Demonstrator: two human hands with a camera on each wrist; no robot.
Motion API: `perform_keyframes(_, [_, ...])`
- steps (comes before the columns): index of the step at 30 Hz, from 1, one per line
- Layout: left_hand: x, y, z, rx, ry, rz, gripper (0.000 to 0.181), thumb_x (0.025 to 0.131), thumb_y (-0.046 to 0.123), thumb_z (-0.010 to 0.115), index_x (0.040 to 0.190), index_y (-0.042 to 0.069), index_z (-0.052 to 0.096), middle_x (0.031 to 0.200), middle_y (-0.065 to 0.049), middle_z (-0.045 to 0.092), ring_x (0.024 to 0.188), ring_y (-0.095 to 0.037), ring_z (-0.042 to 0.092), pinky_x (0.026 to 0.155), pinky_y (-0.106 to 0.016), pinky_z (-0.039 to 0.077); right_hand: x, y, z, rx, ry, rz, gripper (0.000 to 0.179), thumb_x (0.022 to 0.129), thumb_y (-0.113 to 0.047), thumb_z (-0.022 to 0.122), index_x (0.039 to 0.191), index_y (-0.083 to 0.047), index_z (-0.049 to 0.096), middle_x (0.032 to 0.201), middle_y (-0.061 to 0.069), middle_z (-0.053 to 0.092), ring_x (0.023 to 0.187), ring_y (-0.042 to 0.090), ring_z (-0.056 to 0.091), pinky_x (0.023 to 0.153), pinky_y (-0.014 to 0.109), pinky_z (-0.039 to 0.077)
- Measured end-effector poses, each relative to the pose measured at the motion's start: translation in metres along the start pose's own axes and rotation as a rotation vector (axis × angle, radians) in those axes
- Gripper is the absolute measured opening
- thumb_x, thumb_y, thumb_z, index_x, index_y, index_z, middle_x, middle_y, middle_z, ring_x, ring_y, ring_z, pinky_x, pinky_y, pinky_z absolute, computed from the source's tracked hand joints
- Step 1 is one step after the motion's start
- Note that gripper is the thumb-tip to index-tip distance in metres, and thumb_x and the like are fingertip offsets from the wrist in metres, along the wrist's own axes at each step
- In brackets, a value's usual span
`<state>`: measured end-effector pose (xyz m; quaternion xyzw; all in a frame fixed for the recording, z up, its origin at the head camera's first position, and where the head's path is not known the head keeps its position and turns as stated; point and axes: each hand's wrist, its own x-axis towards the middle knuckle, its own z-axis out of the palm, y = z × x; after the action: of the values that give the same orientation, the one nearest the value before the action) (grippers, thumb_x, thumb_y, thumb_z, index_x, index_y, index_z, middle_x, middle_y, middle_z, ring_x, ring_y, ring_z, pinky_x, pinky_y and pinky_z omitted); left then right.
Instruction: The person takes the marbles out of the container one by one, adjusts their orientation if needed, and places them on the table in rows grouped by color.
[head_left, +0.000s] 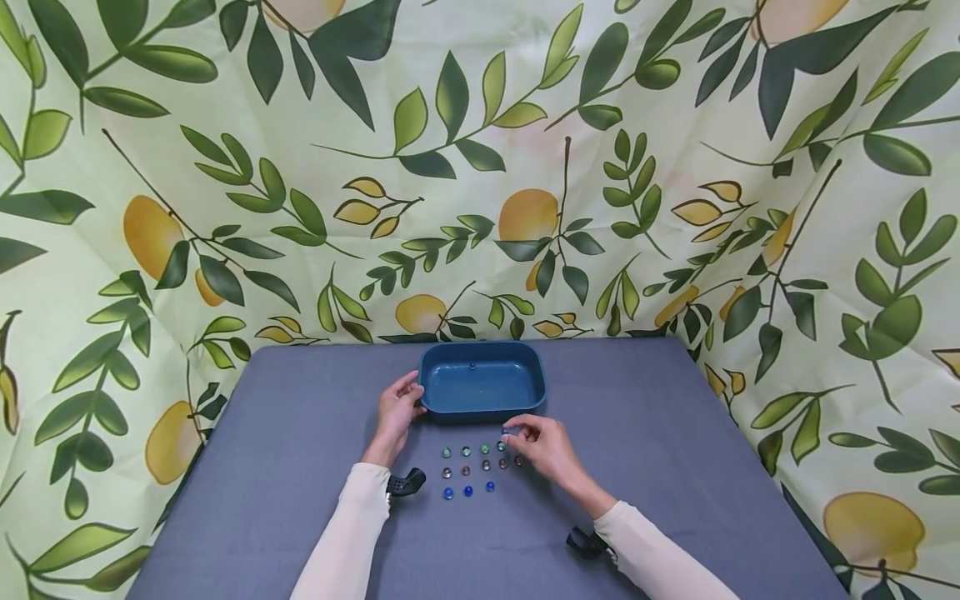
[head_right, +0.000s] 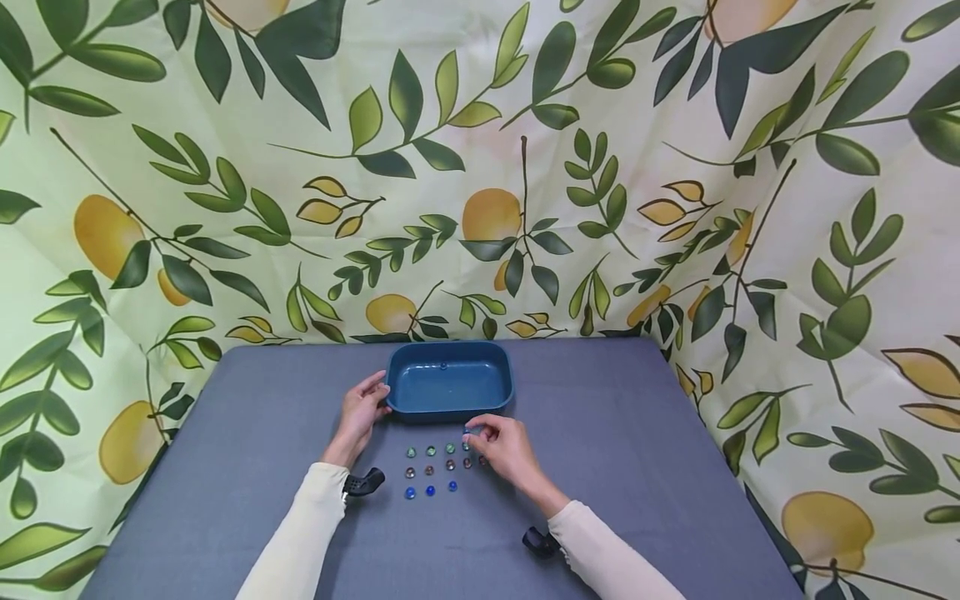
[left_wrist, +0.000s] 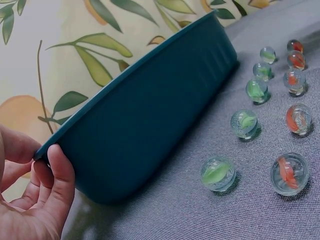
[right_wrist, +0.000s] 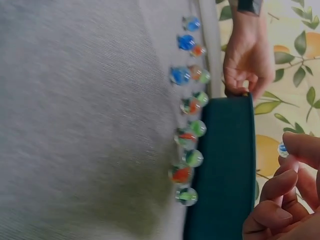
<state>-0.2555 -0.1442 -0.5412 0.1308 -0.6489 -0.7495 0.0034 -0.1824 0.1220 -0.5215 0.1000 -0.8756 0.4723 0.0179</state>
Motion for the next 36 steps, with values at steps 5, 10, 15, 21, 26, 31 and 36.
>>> perform_keyframes(5, [-0.001,0.001,0.0,0.009,0.004,0.003,0.043,0.096,0.004,0.056,0.139,0.005,0.053,0.098,-0.001,0.051,0.077,-0.01,0.052,0.06,-0.02,0.052,-0.011,0.008,0.005,0.013,-0.028,0.013,0.013,0.083,-0.017,0.078,0.094,-0.012,0.075,0.065,-0.005,0.056,0.054,0.002,0.045,0.048,0.018,0.036])
perform_keyframes(10, [0.0,0.001,0.0,0.007,0.004,0.003,0.042,0.097,0.005,0.056,0.139,0.006,0.054,0.099,-0.001,0.051,0.078,-0.01,0.052,0.06,-0.02,0.052,-0.019,0.015,0.011,0.029,-0.06,0.043,0.013,0.081,-0.016,0.08,0.092,-0.012,0.075,0.064,-0.007,0.056,0.053,0.0,0.044,0.048,0.017,0.036])
perform_keyframes(15, [0.0,0.001,0.0,0.014,0.002,0.0,0.042,0.097,0.005,0.057,0.139,0.006,0.054,0.1,-0.003,0.05,0.079,-0.011,0.052,0.06,-0.02,0.052,-0.026,0.02,0.015,0.04,-0.08,0.02,0.013,0.08,-0.015,0.08,0.09,-0.01,0.074,0.064,-0.007,0.055,0.053,-0.002,0.044,0.048,0.016,0.036])
perform_keyframes(21, [0.0,0.001,0.0,0.011,0.002,-0.012,0.043,0.097,0.006,0.057,0.14,0.006,0.053,0.102,-0.003,0.05,0.079,-0.012,0.052,0.061,-0.019,0.052,-0.032,0.024,0.018,0.028,-0.136,0.037,0.013,0.08,-0.017,0.08,0.091,-0.012,0.076,0.064,-0.01,0.055,0.053,-0.002,0.045,0.048,0.017,0.038])
perform_keyframes(26, [0.0,0.0,0.0,0.015,-0.002,-0.014,0.044,0.097,0.008,0.058,0.14,0.006,0.052,0.103,-0.003,0.05,0.08,-0.012,0.052,0.061,-0.019,0.051,-0.035,0.027,0.019,0.001,-0.15,0.062,0.014,0.079,-0.017,0.08,0.092,-0.013,0.076,0.064,-0.01,0.055,0.054,-0.001,0.045,0.048,0.017,0.038])
perform_keyframes(31, [0.001,0.0,0.0,0.015,0.002,-0.017,0.042,0.097,0.007,0.057,0.139,0.007,0.054,0.103,-0.003,0.051,0.079,-0.012,0.052,0.061,-0.019,0.051,-0.035,0.029,0.02,-0.027,-0.149,0.085,0.013,0.079,-0.016,0.08,0.091,-0.013,0.076,0.064,-0.009,0.056,0.054,0.001,0.046,0.049,0.018,0.038])
perform_keyframes(36, [0.002,-0.001,0.0,0.01,0.007,-0.017,0.042,0.097,0.006,0.057,0.139,0.007,0.054,0.101,-0.003,0.051,0.077,-0.011,0.053,0.061,-0.02,0.052,-0.034,0.03,0.02,-0.058,-0.156,0.093,0.012,0.078,-0.015,0.081,0.089,-0.015,0.077,0.063,-0.009,0.056,0.054,0.002,0.047,0.048,0.019,0.037])
